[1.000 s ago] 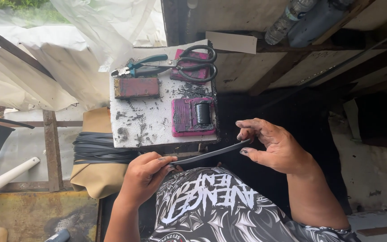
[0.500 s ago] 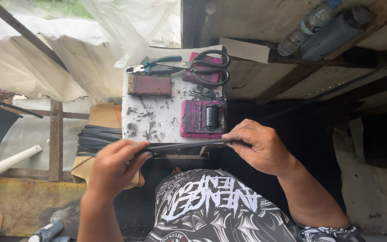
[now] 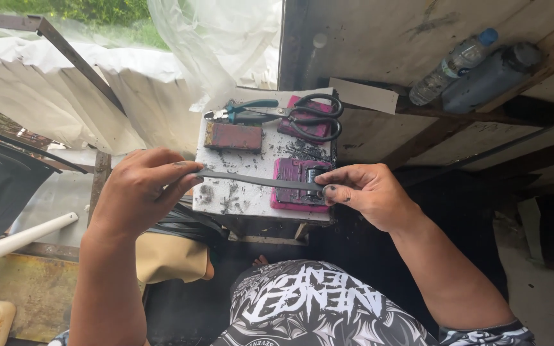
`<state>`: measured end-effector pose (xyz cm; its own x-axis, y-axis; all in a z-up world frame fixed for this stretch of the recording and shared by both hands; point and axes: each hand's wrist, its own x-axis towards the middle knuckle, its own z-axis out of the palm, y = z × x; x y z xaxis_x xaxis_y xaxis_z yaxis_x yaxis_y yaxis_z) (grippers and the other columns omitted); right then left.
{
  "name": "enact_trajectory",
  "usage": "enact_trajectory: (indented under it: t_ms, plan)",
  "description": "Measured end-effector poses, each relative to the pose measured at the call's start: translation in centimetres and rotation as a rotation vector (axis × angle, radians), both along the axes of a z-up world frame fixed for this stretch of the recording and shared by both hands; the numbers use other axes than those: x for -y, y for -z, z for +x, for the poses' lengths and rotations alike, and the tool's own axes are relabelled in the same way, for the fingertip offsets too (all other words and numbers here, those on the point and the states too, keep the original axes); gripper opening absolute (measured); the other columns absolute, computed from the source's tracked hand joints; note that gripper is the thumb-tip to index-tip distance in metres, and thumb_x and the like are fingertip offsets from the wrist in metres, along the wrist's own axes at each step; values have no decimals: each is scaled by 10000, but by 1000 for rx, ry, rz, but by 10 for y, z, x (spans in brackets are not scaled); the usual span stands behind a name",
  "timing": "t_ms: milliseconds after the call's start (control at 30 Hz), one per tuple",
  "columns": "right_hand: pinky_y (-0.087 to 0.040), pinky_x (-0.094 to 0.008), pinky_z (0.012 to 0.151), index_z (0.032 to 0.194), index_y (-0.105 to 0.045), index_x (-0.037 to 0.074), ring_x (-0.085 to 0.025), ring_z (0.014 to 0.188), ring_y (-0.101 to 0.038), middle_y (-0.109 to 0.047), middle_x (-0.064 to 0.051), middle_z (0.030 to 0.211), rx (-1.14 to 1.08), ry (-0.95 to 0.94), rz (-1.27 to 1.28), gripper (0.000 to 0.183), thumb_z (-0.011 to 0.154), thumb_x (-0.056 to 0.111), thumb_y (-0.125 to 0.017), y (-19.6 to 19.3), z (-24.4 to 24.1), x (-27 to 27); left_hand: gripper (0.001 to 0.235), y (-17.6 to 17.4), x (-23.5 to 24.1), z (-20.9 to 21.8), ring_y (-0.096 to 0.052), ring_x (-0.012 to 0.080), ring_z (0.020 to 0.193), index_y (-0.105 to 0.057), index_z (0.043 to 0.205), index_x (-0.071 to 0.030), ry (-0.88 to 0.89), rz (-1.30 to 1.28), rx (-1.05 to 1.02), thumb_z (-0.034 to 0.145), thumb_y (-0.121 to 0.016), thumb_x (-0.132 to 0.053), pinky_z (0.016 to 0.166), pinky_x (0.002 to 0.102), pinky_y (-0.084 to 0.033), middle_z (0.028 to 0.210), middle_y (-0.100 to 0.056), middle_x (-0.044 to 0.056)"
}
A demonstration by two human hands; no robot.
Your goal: Applying edge paint to leather strips using a manual roller and hanging them on a rack to dry.
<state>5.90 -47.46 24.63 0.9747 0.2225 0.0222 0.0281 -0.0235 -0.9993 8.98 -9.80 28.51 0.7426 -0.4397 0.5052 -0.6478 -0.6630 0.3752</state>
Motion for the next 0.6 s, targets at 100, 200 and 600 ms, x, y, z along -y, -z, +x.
enact_trajectory:
  t_ms: [100, 200, 600]
  plan:
    - [-648, -355, 699, 1048, -749, -99, -226, 804, -742, -782, -239, 847, -69, 14, 152, 176, 898, -12, -725, 6, 6, -1, 93, -11, 1, 8, -707, 309, 735, -826, 997, -142, -30, 47, -22, 923, -774, -165, 743, 426, -524, 849, -747, 84]
    - [-652, -381, 692, 1050, -745, -104, -254, 788, -752, -780, -267, 853, -80, 3, 201, 171, 919, -6, -697, 3, 11, -5, 94, -17, -1, 16, -722, 285, 741, -830, 1000, -144, -50, 74, -28, 923, -789, -178, 741, 417, -529, 846, -750, 87]
    - [-632, -324, 701, 1102, -774, -41, -219, 812, -758, -776, -182, 877, 193, 45, -427, 209, 900, 3, -742, -15, 22, -7, 267, 43, 14, 43, -705, 281, 748, -811, 1089, -177, -52, -27, -263, 855, -828, -305, 810, 440, -518, 894, -747, 78]
